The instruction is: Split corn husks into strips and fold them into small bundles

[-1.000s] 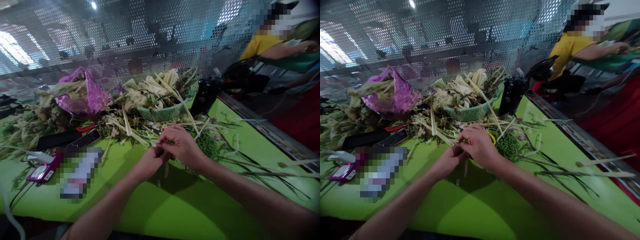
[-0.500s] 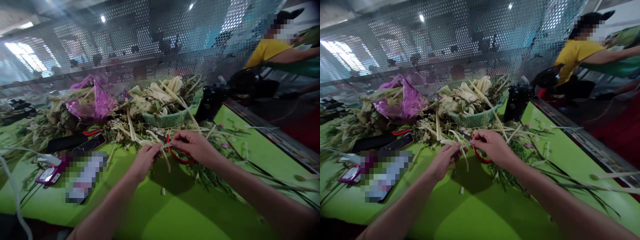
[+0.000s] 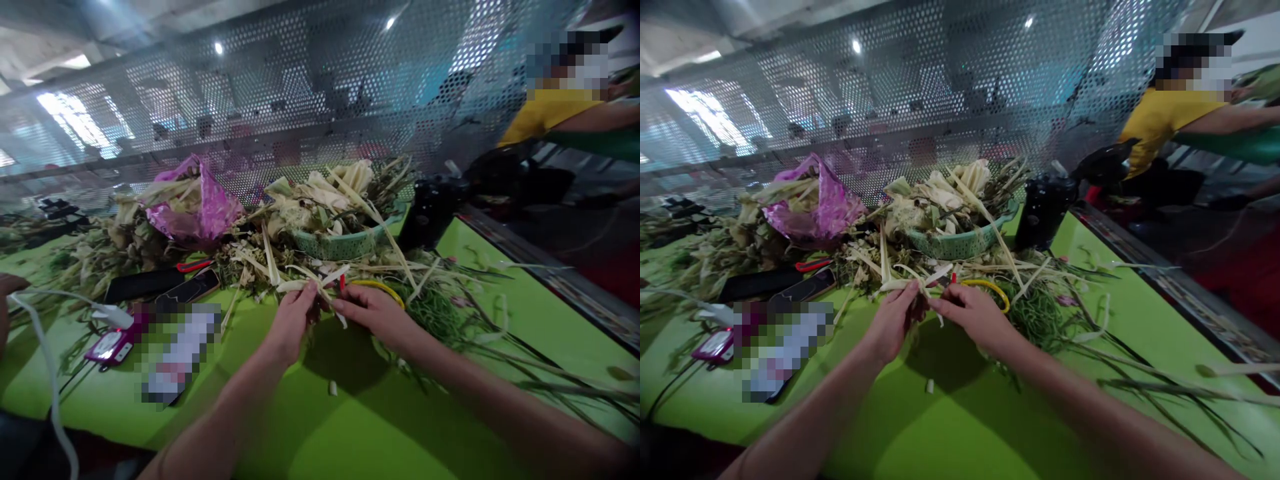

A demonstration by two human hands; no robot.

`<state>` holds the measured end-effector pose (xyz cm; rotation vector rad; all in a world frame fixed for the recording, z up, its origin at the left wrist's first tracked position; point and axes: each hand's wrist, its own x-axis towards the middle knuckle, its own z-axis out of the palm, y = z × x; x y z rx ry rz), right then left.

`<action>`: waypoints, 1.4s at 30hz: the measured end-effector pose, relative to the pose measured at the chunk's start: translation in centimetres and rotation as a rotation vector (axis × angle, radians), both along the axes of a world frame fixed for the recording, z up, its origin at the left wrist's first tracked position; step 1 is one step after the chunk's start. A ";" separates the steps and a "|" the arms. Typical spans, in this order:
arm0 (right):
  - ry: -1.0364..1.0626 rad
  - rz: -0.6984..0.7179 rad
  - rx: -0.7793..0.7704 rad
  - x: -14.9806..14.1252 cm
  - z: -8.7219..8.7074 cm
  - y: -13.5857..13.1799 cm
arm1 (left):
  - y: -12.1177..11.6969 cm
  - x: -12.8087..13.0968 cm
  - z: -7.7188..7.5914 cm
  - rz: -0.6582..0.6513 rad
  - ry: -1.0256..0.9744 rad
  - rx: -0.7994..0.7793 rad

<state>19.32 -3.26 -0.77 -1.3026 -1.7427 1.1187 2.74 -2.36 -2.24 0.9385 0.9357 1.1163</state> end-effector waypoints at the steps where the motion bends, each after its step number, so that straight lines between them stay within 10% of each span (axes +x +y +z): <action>1: -0.010 0.022 0.036 -0.2 -0.1 -0.1 | 0.0 0.0 0.0 -0.003 -0.024 -0.006; 14: -0.324 0.022 0.371 -0.3 0.6 -0.4 | 0.0 -0.1 0.5 -0.046 -0.113 -0.009; 29: -0.350 -0.008 0.712 -1.4 2.3 -2.3 | -0.3 1.2 -1.3 -0.038 0.588 0.485; 42: -0.369 -0.034 0.931 0.3 2.4 -1.5 | -0.2 0.3 0.6 -0.139 -0.065 0.037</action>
